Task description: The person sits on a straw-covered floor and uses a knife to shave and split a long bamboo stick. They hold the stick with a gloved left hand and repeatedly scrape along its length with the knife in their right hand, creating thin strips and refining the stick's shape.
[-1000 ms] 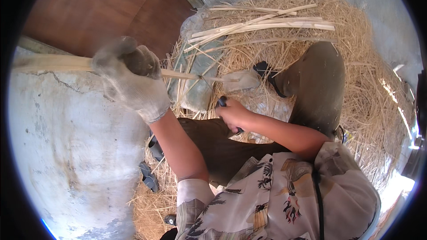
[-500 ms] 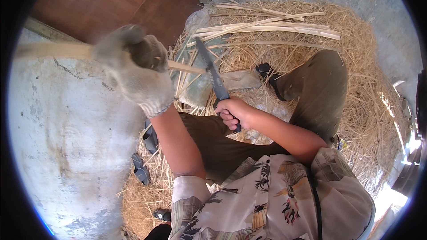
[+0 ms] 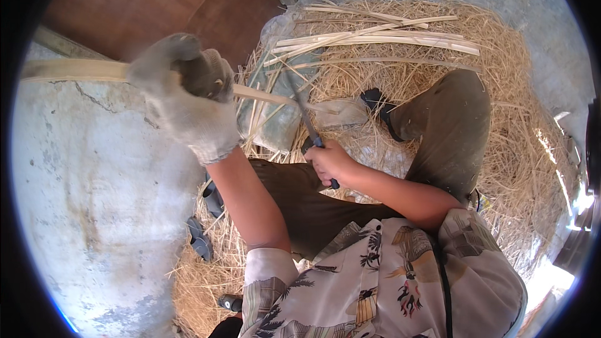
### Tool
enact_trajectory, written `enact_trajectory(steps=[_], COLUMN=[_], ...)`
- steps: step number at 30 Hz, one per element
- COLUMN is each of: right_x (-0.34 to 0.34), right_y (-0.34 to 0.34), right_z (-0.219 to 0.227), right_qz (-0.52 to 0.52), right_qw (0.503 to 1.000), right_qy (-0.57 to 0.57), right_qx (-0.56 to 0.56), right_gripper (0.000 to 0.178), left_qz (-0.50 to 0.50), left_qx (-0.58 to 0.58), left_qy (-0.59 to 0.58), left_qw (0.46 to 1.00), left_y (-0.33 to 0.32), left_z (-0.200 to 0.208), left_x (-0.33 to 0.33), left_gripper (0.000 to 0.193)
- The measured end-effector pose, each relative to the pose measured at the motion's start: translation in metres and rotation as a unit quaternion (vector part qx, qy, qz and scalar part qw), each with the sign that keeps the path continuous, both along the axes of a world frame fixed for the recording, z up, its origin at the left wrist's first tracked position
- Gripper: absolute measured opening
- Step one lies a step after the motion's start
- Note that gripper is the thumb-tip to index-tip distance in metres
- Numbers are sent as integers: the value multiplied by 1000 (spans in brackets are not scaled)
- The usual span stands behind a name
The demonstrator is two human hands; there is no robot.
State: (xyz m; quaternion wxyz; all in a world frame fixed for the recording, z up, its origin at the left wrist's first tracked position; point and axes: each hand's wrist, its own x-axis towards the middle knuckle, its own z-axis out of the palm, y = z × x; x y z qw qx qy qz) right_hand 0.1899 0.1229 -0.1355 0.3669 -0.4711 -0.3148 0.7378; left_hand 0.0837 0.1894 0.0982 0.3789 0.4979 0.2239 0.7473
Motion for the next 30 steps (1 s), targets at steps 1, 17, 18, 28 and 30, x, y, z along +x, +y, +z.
enact_trajectory(steps=[1,17,18,28,30], right_x=[3,21,25,22,26], right_y=[1,8,8,20,25], right_z=[-1,30,38,17,20], right_qz=[-10,12,9,-31,30], right_qw=[1000,994,996,995,997], right_qy=[9,99,79,-34,-70], right_qx=[-2,-41,-33,88,31], right_gripper=[30,33,32,25,27], left_qz=[0,-2,5,-4,22], left_qx=[-4,-4,-9,-16,-33], left_qy=[5,-40,-49,-56,-85], left_qw=[1000,999,999,998,996], left_y=[-1,-6,-6,-8,-8], left_z=[2,-7,-7,-3,-7], left_x=[0,-6,-7,1,-3], left_gripper=[56,65,66,66,66])
